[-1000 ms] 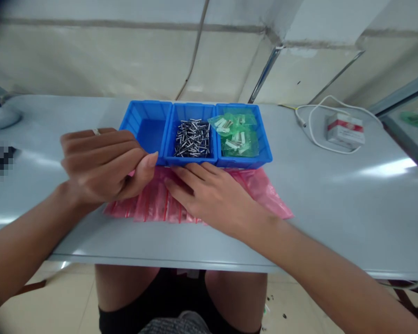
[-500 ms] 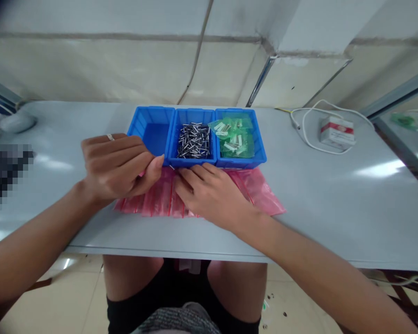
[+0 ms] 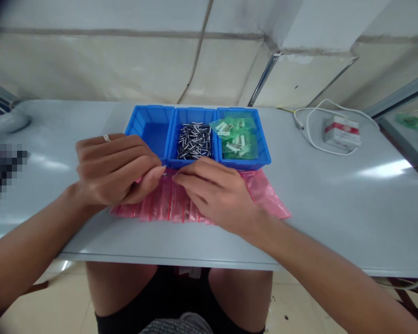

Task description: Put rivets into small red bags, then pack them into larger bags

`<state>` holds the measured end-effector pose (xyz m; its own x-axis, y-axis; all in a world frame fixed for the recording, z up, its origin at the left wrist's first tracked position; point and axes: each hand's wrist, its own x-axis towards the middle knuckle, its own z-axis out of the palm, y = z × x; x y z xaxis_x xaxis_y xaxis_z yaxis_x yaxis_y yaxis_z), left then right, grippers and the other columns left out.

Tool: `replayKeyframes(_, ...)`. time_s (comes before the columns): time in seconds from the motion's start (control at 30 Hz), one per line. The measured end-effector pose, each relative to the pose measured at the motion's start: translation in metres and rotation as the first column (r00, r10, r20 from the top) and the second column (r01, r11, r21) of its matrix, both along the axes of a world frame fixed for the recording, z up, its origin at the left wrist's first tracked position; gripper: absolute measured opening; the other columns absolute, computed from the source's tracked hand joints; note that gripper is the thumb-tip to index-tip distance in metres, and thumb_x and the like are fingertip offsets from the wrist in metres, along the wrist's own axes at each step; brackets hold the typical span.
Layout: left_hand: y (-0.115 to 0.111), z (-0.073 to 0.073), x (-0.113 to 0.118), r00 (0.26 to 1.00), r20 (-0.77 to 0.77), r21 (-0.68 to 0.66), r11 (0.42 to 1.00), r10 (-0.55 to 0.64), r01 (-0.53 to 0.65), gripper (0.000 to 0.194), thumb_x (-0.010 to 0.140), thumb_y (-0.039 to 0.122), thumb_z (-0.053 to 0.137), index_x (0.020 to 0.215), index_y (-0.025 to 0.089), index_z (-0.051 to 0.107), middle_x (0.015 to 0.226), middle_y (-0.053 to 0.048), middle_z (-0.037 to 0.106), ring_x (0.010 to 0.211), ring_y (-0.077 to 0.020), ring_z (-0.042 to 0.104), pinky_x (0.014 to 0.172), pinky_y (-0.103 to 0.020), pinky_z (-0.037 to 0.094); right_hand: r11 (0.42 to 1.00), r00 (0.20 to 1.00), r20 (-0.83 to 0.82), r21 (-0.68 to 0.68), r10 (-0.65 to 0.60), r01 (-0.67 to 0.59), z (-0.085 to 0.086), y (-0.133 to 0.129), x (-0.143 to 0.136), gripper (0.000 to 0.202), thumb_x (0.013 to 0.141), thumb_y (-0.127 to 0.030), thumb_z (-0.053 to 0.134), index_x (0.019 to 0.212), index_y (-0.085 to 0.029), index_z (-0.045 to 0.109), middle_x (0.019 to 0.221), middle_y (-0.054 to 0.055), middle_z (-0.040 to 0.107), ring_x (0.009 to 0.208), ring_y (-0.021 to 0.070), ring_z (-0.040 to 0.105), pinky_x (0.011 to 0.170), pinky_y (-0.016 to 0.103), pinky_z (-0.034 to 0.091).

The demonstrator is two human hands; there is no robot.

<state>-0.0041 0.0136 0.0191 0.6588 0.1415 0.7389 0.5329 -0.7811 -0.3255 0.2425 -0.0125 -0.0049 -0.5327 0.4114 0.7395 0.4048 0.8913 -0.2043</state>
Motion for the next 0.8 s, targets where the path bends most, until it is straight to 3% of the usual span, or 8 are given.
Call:
replayKeyframes(0.13,-0.002,0.002,0.002,0.999,-0.022,-0.019,0.999,-0.036,0.036,0.011,0.106,0.026,0.076,0.098,0.020,0.072,0.083,0.000,0.077,0.075,-0.0149,0.073,0.051,-0.032,0.039,0.976,0.962,-0.265,-0.217,-0.071,0.013,0.013,-0.003,0.005,0.028,0.095,-0.003,0.081,0.109,-0.027,0.086,0.101,0.000,0.087,0.089,0.0156,0.082,0.078,0.030,0.072)
replayKeyframes(0.3,0.000,0.003,0.000,0.996,-0.031,0.014,0.996,-0.083,0.084,0.011,0.105,0.022,0.079,0.098,0.019,0.072,0.077,0.000,0.074,0.070,-0.0151,0.074,0.050,-0.031,0.041,0.916,0.920,-0.377,-0.396,-0.104,-0.059,0.017,-0.008,0.006,0.032,0.093,-0.004,0.084,0.108,-0.032,0.089,0.100,-0.004,0.088,0.088,0.0147,0.082,0.080,0.032,0.072)
replayKeyframes(0.47,-0.002,0.005,-0.002,0.997,-0.022,-0.022,0.997,-0.076,0.075,0.006,0.106,0.023,0.079,0.105,0.020,0.074,0.085,-0.001,0.080,0.069,-0.0146,0.075,0.053,-0.029,0.049,0.889,0.893,-0.419,-0.455,-0.167,-0.048,0.019,-0.011,0.005,0.032,0.094,-0.007,0.084,0.108,-0.036,0.089,0.097,-0.004,0.087,0.087,0.0183,0.083,0.076,0.037,0.072)
replayKeyframes(0.57,-0.003,0.005,-0.005,0.996,-0.028,-0.048,0.995,-0.087,0.085,0.012,0.101,0.020,0.083,0.097,0.019,0.072,0.077,0.000,0.075,0.068,-0.0171,0.075,0.052,-0.032,0.049,0.878,0.904,-0.408,-0.472,-0.131,-0.085,0.022,-0.011,0.006,0.032,0.095,-0.006,0.083,0.108,-0.036,0.089,0.098,-0.004,0.088,0.085,0.0176,0.083,0.075,0.036,0.073)
replayKeyframes(0.67,-0.003,0.004,-0.008,0.994,-0.037,-0.053,0.994,-0.102,0.100,0.022,0.104,0.029,0.081,0.089,0.019,0.069,0.070,0.001,0.069,0.063,-0.0172,0.073,0.050,-0.033,0.045,0.878,0.905,-0.412,-0.468,-0.111,-0.105,0.024,-0.011,0.006,0.029,0.094,-0.007,0.085,0.106,-0.033,0.089,0.097,-0.005,0.088,0.084,0.0157,0.083,0.075,0.032,0.072)
replayKeyframes(0.8,-0.002,0.003,-0.009,0.999,0.008,-0.062,0.997,-0.041,0.042,0.023,0.104,0.036,0.083,0.108,0.016,0.073,0.076,-0.002,0.076,0.062,-0.0173,0.070,0.050,-0.035,0.044,0.876,0.879,-0.434,-0.480,-0.197,-0.040,0.020,-0.010,0.007,0.029,0.094,-0.009,0.086,0.104,-0.036,0.089,0.098,-0.005,0.088,0.087,0.0181,0.083,0.077,0.035,0.073)
